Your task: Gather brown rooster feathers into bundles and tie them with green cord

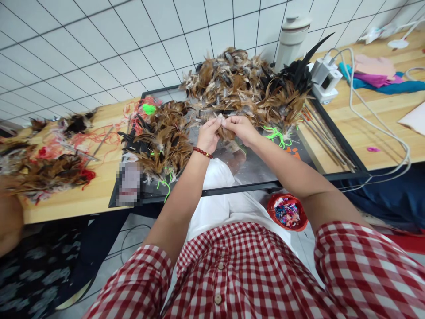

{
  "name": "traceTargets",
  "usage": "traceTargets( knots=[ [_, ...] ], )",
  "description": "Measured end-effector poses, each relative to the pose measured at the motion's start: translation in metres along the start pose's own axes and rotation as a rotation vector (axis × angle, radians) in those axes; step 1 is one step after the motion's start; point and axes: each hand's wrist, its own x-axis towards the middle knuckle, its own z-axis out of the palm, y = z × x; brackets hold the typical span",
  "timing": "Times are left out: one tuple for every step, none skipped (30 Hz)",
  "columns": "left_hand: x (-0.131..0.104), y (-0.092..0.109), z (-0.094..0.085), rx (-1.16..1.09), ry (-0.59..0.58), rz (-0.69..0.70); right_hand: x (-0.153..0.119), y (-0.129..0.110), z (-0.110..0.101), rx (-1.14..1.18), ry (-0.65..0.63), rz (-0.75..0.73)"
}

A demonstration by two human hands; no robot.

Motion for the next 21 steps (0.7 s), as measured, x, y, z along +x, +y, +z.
traceTargets(
  knots=[
    [0.001, -0.001, -0.001, 0.012, -0.008, 0.005, 0.000, 0.000, 0.000, 0.002, -0.005, 0.011],
    [0.002, -0.001, -0.002, 0.026, -0.016, 0.017, -0.001, 0.000, 0.000, -0.004, -0.009, 0.016],
    [0.003, -0.001, -0.002, 0.036, -0.020, 0.032, -0.001, -0.001, 0.000, -0.021, -0.013, 0.012],
    [0.003, -0.001, -0.002, 0.038, -0.015, 0.050, -0.001, -0.001, 0.000, -0.046, -0.016, 0.000],
    [0.004, -0.001, -0.003, 0.028, -0.001, 0.068, 0.000, -0.001, 0.000, -0.076, -0.016, -0.023],
    [0.005, 0.000, -0.003, 0.008, 0.024, 0.084, 0.000, -0.001, -0.002, -0.105, -0.008, -0.057],
    [0.006, 0.002, -0.003, -0.019, 0.056, 0.097, 0.001, -0.001, -0.003, -0.133, 0.012, -0.100],
    [0.007, 0.003, -0.004, -0.047, 0.094, 0.108, 0.002, -0.001, -0.005, -0.163, 0.045, -0.150],
    [0.009, 0.004, -0.005, -0.071, 0.134, 0.116, 0.004, 0.000, -0.008, -0.203, 0.086, -0.206],
    [0.011, 0.006, -0.006, -0.088, 0.173, 0.123, 0.005, 0.001, -0.011, -0.263, 0.126, -0.267],
    [0.012, 0.007, -0.008, -0.098, 0.211, 0.131, 0.006, 0.001, -0.015, -0.349, 0.152, -0.332],
    [0.014, 0.008, -0.009, -0.100, 0.244, 0.139, 0.007, 0.002, -0.018, -0.462, 0.150, -0.397],
    [0.015, 0.009, -0.011, -0.098, 0.268, 0.150, 0.007, 0.003, -0.021, -0.594, 0.117, -0.459],
    [0.016, 0.010, -0.011, -0.092, 0.281, 0.162, 0.006, 0.003, -0.024, -0.737, 0.052, -0.516],
    [0.016, 0.010, -0.012, -0.083, 0.286, 0.173, 0.005, 0.002, -0.026, -0.882, -0.032, -0.566],
    [0.016, 0.011, -0.011, -0.073, 0.283, 0.181, 0.004, 0.002, -0.027, -1.021, -0.124, -0.607],
    [0.015, 0.010, -0.011, -0.062, 0.277, 0.186, 0.003, 0.001, -0.028, -1.145, -0.212, -0.638],
    [0.014, 0.010, -0.010, -0.050, 0.268, 0.188, 0.002, 0.000, -0.027, -1.251, -0.284, -0.662],
    [0.012, 0.010, -0.008, -0.037, 0.259, 0.187, 0.001, 0.000, -0.027, -1.336, -0.339, -0.678],
    [0.011, 0.009, -0.007, -0.024, 0.251, 0.184, 0.000, 0.000, -0.026, -1.396, -0.379, -0.688],
    [0.010, 0.008, -0.006, -0.011, 0.244, 0.180, 0.000, 0.001, -0.025, -1.428, -0.406, -0.691]
  ],
)
